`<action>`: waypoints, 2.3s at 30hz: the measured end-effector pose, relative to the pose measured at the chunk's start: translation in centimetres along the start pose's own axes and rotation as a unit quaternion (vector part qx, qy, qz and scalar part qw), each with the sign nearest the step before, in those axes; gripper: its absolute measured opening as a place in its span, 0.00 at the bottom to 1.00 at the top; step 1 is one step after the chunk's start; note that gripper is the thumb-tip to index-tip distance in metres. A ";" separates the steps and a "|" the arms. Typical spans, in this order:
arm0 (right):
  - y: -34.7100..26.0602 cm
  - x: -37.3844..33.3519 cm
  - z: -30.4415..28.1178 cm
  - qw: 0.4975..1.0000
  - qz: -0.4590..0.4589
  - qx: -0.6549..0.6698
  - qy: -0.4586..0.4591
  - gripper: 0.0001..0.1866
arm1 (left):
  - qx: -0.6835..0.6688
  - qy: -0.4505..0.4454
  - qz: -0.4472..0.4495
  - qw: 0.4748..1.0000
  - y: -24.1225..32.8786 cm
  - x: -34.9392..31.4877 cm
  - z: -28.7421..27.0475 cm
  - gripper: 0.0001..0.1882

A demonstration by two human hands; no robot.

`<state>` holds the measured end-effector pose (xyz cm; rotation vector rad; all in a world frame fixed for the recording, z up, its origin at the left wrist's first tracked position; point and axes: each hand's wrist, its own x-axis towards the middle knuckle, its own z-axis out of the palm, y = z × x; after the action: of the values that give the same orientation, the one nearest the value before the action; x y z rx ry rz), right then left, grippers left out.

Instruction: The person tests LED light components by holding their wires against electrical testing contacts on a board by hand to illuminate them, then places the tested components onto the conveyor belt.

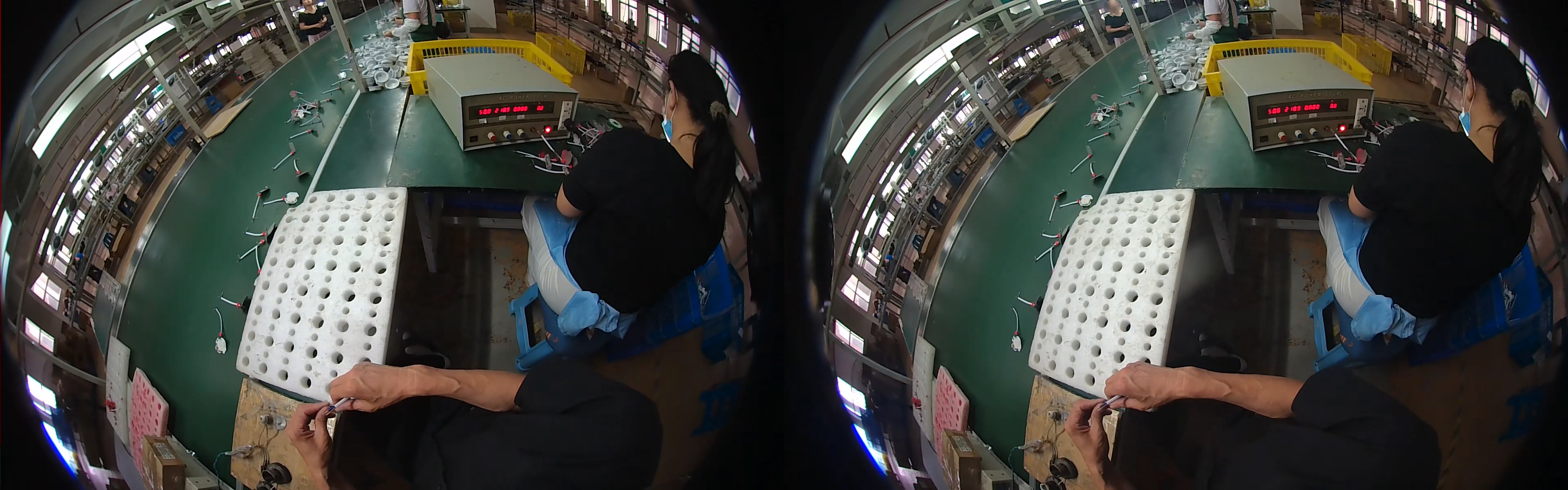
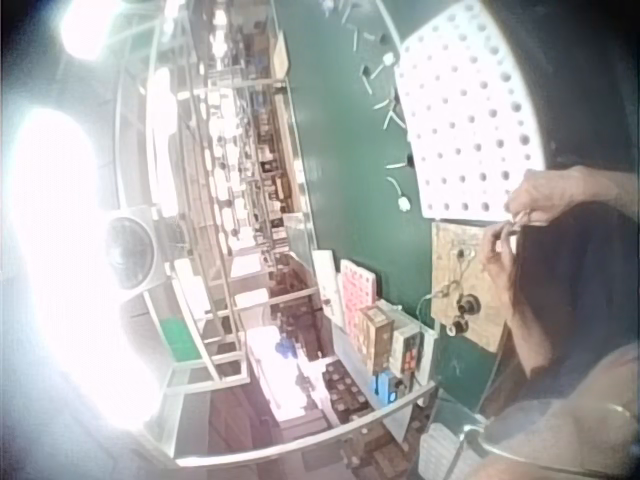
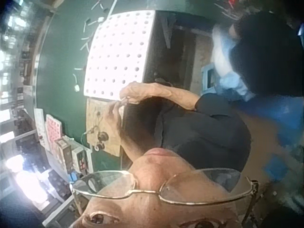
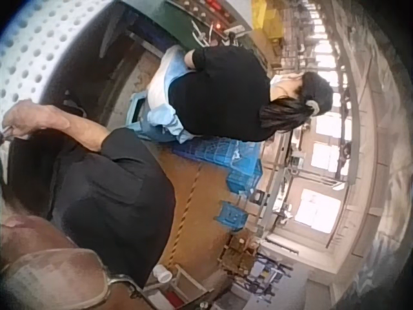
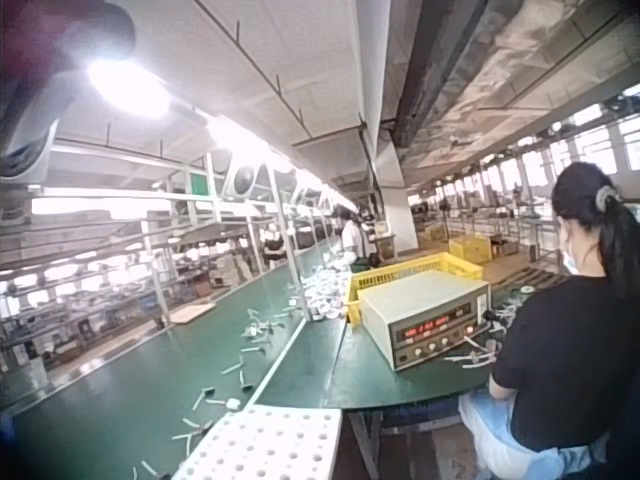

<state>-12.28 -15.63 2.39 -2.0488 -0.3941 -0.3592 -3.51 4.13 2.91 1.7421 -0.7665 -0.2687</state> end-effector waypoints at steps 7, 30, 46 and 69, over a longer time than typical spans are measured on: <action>-0.2 0.1 0.1 1.000 -0.021 -0.002 0.012 0.10 | 0.024 0.017 -0.003 1.000 0.2 0.1 -0.1 0.01; -0.2 -0.1 0.0 1.000 -0.021 -0.018 -0.015 0.10 | -0.120 -0.044 -0.109 0.986 -0.6 0.2 -0.9 0.02; -0.4 0.3 0.1 0.999 -0.011 -0.012 0.046 0.09 | 0.001 0.058 -0.018 0.998 -1.0 -0.4 0.8 0.06; -1.0 1.6 -2.1 0.930 0.194 0.097 0.298 0.14 | -0.196 0.022 -0.062 0.978 -2.2 -3.9 7.5 0.20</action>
<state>-11.47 -16.75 4.82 -1.6680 0.3324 -0.6416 -9.72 1.01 -2.29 1.4178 -0.5298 -0.4338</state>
